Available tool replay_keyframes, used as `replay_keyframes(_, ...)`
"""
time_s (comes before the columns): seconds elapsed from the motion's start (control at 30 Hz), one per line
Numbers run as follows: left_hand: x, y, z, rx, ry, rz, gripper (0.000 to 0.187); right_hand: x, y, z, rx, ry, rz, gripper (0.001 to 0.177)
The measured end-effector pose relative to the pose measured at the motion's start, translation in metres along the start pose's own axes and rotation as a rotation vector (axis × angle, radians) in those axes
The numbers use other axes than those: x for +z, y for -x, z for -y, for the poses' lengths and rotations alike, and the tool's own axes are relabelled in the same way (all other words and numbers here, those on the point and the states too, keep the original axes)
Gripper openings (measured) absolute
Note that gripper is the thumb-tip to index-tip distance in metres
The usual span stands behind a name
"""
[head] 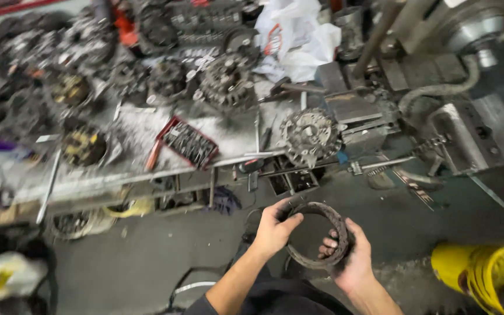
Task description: The person uses a hammer and a metal rod to strike and dislodge a component from a circular mechanical part. They then use a screwdriver to pry and remove the component, placing it on the workbench.
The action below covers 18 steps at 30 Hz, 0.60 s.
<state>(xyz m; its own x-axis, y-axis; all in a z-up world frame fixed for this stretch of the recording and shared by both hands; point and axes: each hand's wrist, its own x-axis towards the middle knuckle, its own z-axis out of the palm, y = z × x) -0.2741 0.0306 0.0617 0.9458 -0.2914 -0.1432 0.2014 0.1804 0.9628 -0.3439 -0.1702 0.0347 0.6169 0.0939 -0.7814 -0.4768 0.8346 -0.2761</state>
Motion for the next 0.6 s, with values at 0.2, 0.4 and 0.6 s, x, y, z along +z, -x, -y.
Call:
replay_keyframes(0.2, 0.011, 0.051, -0.020, 0.061, -0.071, -0.136, 0.040, 0.000, 0.034, -0.011, -0.031, 0.030, 0.167, 0.038)
replay_keyframes(0.4, -0.002, 0.077, -0.040, 0.104, -0.044, -0.225, 0.039, 0.021, 0.059, -0.020, 0.002, 0.116, 0.149, 0.032)
replay_keyframes(0.6, -0.027, 0.088, -0.017, -0.184, 0.456, -0.626, 0.055, 0.113, 0.114, -0.045, 0.014, 0.224, 0.184, 0.066)
